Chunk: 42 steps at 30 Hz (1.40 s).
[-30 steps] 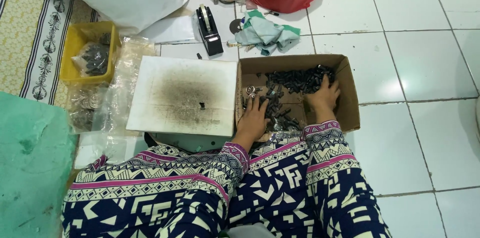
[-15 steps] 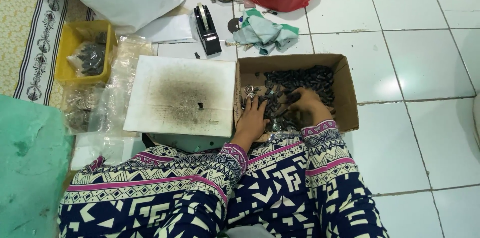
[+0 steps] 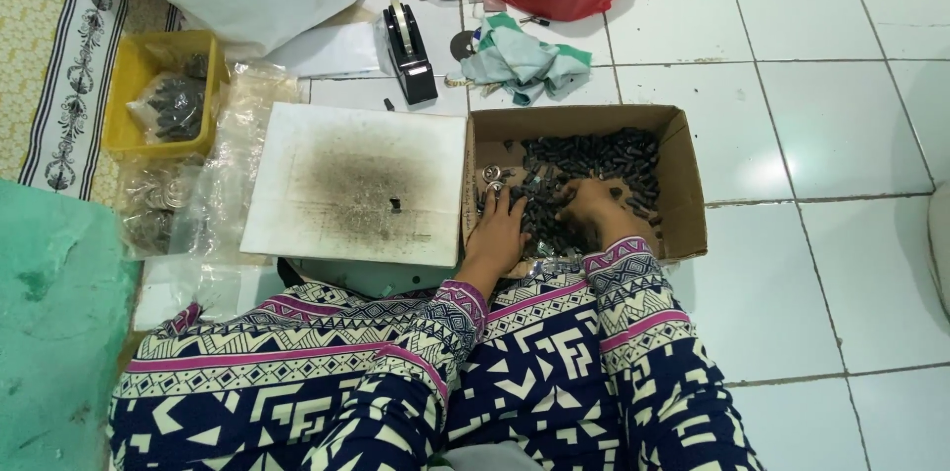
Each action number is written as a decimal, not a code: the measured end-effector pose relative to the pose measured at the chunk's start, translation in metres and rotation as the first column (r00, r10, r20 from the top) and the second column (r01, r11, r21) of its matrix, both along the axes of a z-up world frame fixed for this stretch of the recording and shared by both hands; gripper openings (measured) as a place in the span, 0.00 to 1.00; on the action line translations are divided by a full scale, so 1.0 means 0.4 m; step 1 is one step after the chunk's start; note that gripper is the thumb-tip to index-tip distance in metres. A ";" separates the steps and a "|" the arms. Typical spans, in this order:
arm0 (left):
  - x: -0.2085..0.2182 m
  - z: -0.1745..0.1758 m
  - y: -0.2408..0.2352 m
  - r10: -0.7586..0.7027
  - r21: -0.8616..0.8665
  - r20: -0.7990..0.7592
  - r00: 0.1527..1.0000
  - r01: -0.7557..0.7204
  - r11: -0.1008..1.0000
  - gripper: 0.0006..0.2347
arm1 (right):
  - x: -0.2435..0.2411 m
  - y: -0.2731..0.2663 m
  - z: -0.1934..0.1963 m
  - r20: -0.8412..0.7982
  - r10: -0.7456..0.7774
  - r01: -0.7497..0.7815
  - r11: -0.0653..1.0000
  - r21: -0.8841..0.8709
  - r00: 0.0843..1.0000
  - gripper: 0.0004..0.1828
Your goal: Picking up small metal studs from a box and inserting them into a template board for organization or assembly.
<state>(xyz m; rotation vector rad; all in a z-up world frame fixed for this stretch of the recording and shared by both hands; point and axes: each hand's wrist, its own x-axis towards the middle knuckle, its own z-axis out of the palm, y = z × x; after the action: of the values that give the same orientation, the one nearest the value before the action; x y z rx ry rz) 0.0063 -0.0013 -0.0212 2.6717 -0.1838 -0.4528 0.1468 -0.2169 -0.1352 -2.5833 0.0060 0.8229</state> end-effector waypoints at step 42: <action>-0.196 0.178 0.225 0.210 -0.261 0.747 0.631 -0.012 0.965 0.08 | -0.398 0.352 0.574 0.577 0.139 -0.416 0.826 0.381 0.805 0.11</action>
<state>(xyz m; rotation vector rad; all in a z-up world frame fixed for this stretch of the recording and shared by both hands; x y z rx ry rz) -0.0722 0.0885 0.0500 2.4357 -0.2896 0.7593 -0.0124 -0.0760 0.0943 -2.2384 -0.6933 0.1267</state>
